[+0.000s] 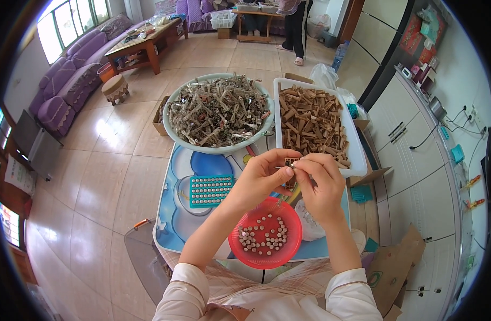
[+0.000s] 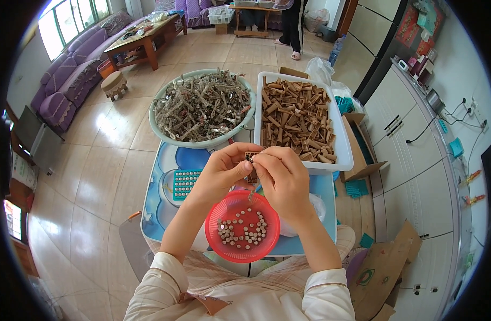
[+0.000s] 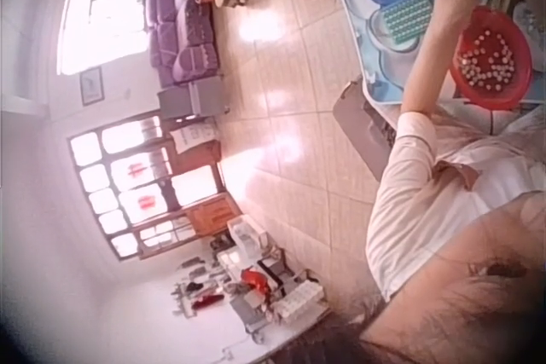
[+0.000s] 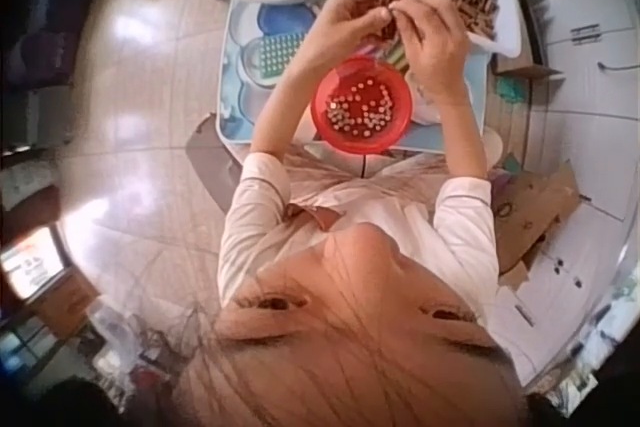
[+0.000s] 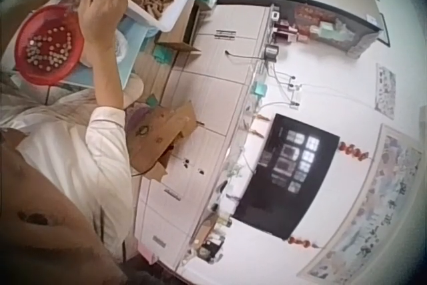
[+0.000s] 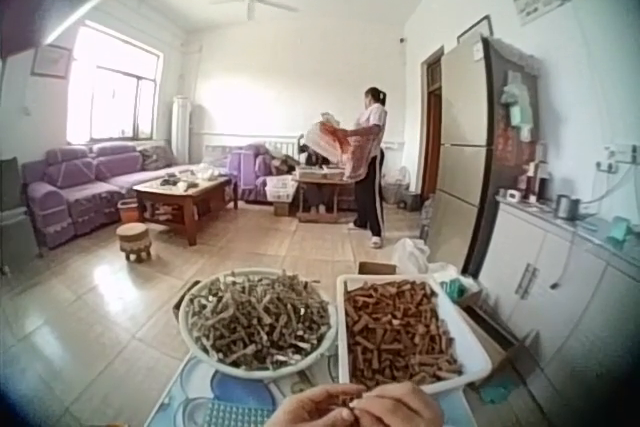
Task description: Assembling small plastic components by inserting pins into housings.
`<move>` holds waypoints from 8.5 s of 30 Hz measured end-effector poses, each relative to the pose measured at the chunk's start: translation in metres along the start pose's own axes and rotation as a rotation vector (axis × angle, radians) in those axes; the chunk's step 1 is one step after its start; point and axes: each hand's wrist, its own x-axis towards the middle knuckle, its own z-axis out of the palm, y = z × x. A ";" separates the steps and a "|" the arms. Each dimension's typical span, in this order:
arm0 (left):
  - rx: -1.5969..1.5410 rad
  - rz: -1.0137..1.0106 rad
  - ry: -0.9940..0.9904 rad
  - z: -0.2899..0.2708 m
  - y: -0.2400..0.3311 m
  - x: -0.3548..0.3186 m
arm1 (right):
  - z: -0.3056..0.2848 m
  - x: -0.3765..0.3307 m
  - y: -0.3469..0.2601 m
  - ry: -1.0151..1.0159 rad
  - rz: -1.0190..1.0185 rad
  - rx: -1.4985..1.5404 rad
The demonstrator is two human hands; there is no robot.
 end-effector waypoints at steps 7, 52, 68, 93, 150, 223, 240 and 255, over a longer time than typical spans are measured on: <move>0.154 -0.006 -0.015 0.000 0.001 0.002 | -0.012 0.010 0.001 -0.244 0.374 0.142; 0.183 0.073 0.199 -0.038 0.024 0.000 | 0.048 -0.126 -0.012 -1.143 0.273 -0.169; 0.181 0.056 0.133 -0.027 0.019 0.000 | 0.003 -0.053 -0.005 -0.617 0.483 0.154; 0.208 -0.025 -0.047 -0.008 0.000 0.003 | -0.003 -0.028 0.023 0.083 0.697 0.690; 0.188 -0.045 -0.109 0.002 -0.004 0.002 | -0.009 -0.025 -0.002 0.035 0.234 -0.013; 0.164 -0.101 0.128 -0.024 -0.007 0.023 | 0.040 0.012 0.220 -0.236 0.990 0.166; 0.075 -0.100 0.059 -0.026 -0.011 0.018 | -0.029 -0.082 0.084 -0.170 0.882 -0.083; -0.222 -0.018 -0.007 -0.013 -0.007 0.011 | 0.009 -0.029 -0.015 0.157 0.690 0.416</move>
